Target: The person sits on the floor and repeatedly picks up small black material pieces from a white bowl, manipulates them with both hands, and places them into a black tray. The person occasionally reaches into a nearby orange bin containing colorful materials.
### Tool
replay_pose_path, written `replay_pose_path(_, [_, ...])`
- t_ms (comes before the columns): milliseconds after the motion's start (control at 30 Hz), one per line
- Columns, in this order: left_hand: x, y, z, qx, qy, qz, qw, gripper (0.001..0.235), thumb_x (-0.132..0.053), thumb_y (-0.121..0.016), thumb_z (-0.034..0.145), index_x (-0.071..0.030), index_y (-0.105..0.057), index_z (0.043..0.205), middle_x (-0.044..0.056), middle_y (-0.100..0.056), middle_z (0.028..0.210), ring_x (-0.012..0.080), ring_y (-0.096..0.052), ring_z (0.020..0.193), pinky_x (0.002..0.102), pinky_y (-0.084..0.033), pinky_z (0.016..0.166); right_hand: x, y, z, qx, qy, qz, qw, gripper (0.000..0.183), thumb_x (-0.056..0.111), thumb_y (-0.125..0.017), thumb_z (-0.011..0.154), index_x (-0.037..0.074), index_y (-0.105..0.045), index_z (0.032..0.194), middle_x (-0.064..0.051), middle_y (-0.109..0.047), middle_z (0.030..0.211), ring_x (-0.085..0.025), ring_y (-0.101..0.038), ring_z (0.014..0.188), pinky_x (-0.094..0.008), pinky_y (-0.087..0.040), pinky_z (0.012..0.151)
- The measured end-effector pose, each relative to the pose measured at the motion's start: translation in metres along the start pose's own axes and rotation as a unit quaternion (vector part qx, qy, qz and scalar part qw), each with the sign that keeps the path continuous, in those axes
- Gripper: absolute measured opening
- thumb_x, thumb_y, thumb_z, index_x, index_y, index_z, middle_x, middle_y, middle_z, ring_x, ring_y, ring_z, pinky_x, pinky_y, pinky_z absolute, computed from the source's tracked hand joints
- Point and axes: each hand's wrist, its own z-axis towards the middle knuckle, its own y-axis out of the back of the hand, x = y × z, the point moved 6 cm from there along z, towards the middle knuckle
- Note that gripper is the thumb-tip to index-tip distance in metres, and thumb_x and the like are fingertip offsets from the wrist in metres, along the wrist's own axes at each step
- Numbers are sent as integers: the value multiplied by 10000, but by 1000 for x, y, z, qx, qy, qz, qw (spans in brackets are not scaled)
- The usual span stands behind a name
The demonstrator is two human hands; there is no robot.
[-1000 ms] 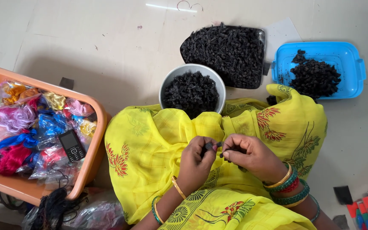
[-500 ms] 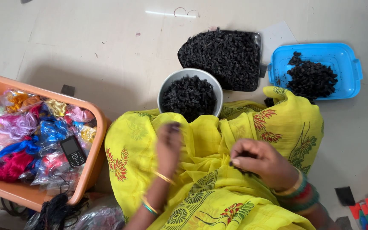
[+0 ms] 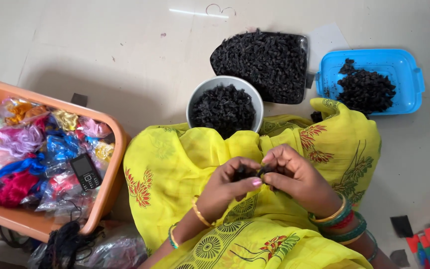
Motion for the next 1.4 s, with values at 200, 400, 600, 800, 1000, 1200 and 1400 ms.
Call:
replay_pose_path(200, [18,12,4,-52,-43,70,995,121,-14,-738,931,-13,-686,1040,-23,-666,852,10,-487,651,183,-377,543,-1,-5,11,8,12,-72,997,197,20,-657,963,18,-560,1135,2,-596,990,-63,-570,905,-239,-495,792])
replay_pose_path(400, [3,10,4,-63,-48,76,994,74,-59,-713,952,-42,-668,1008,-52,-623,818,11,-498,692,180,-403,598,-9,-7,14,18,-31,-90,995,163,77,-646,956,6,-641,1103,13,-644,960,-47,-567,885,-225,-491,792])
replay_pose_path(600, [8,11,8,-54,-28,79,995,82,-53,-724,936,-42,-651,973,-42,-622,825,28,-515,724,193,-421,633,-9,-4,13,36,-34,-95,994,129,104,-631,986,-8,-661,1044,28,-625,915,-36,-545,858,-215,-482,773])
replay_pose_path(800, [18,10,9,-1,6,9,1000,75,-48,-706,953,-41,-655,1007,-18,-631,849,38,-497,688,190,-403,590,-13,1,4,51,-34,-109,992,81,81,-635,977,5,-662,974,50,-584,850,-21,-502,796,-204,-444,705])
replay_pose_path(1000, [21,5,8,-36,8,-154,987,87,-41,-676,952,-45,-633,1027,33,-666,888,77,-556,727,195,-369,545,-8,3,-2,-12,-18,-75,997,74,40,-670,937,7,-643,876,42,-546,776,-42,-465,714,-223,-406,634])
replay_pose_path(1200, [-25,131,-7,-222,-200,-125,946,136,14,-553,978,-83,-608,1055,14,-627,901,84,-543,740,198,-412,599,8,22,-17,-52,7,-96,994,76,61,-670,923,15,-654,865,24,-582,781,-60,-518,721,-237,-446,660])
replay_pose_path(1400, [-42,78,-12,-118,-85,-113,983,166,-42,-567,884,-65,-620,1040,64,-690,903,110,-588,684,209,-392,503,15,16,-5,-60,-52,-69,994,123,115,-627,955,19,-700,980,11,-640,802,-72,-577,733,-235,-490,687])
